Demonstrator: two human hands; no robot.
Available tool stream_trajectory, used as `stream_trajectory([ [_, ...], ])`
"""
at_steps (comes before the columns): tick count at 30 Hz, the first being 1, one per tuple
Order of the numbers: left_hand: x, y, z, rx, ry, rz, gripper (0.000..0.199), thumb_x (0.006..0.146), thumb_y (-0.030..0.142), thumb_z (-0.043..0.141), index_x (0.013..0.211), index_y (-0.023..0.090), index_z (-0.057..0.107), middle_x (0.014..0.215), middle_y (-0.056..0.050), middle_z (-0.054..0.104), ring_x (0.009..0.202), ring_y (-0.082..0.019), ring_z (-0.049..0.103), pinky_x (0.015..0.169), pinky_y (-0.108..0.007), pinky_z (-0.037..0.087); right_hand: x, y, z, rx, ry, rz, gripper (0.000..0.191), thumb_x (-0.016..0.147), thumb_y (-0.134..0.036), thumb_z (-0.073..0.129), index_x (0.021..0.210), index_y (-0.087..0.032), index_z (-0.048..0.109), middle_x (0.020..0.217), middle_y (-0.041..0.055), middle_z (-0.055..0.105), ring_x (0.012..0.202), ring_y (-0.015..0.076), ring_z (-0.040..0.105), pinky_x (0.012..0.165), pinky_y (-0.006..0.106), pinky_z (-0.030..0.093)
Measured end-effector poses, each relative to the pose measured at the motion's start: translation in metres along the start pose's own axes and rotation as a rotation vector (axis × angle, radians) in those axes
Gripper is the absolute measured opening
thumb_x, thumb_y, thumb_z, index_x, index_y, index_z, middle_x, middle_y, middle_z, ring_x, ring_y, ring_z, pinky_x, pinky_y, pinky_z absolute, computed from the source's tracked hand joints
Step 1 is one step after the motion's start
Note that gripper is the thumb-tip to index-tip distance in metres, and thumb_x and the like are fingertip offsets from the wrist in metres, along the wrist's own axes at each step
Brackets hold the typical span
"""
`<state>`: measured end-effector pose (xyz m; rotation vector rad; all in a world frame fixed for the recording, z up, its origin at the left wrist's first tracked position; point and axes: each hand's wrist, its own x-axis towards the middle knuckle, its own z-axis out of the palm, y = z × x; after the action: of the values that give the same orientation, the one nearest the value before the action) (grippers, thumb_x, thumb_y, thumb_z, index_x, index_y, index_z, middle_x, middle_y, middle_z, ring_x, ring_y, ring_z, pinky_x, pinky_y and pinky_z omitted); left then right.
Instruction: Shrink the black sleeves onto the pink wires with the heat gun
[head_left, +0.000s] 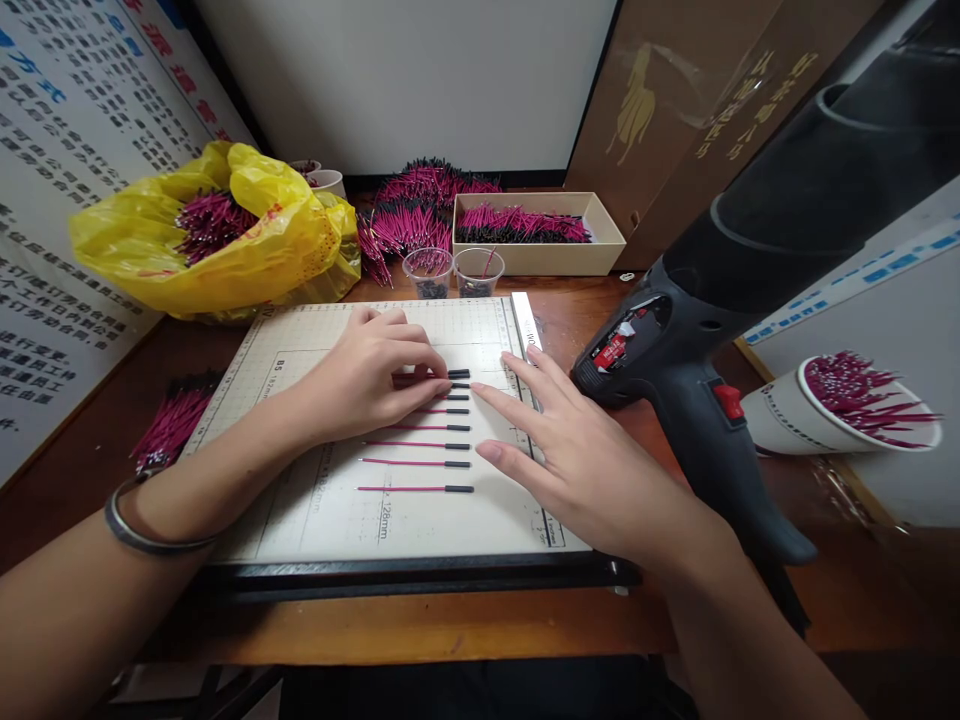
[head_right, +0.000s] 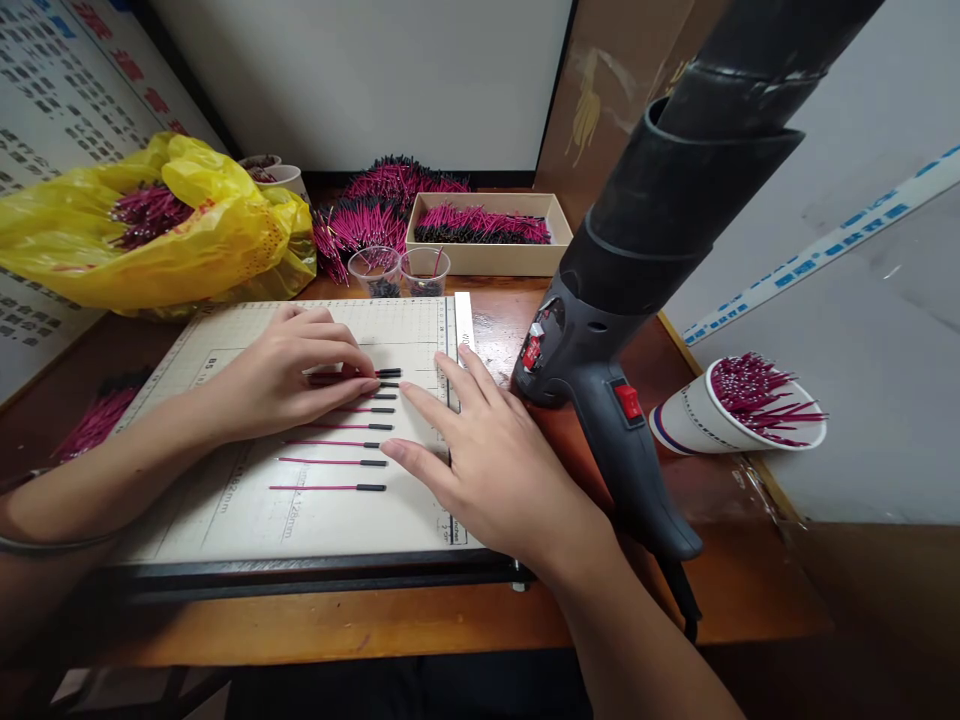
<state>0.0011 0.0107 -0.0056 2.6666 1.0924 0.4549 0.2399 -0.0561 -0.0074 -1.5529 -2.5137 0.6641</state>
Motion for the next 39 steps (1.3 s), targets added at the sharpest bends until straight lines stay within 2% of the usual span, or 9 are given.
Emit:
stream_trajectory([
  [32, 0.0001, -0.0037, 0.0024, -0.014, 0.009, 0.019, 0.031, 0.097, 0.044, 0.055, 0.086, 0.022, 0.074, 0.08, -0.002, 0.07, 0.079, -0.019, 0.054, 0.082, -0.038, 0.03, 0.001, -0.0051, -0.0043, -0.103, -0.032, -0.004, 0.067, 0.1, -0.065, 0.037, 0.155, -0.028, 0.043, 0.171, 0.0095, 0.021, 0.16, 0.0328, 0.007, 0.125, 0.06, 0.024],
  [39, -0.0012, -0.0016, 0.0005, 0.003, 0.0, 0.001, 0.033, 0.097, 0.045, 0.054, 0.085, 0.022, 0.075, 0.08, -0.003, 0.071, 0.08, -0.019, 0.053, 0.082, -0.038, 0.03, 0.0, -0.0037, -0.0012, -0.02, 0.012, -0.004, 0.067, 0.1, -0.066, 0.036, 0.154, -0.028, 0.045, 0.171, 0.0082, 0.023, 0.16, 0.033, 0.008, 0.125, 0.06, 0.026],
])
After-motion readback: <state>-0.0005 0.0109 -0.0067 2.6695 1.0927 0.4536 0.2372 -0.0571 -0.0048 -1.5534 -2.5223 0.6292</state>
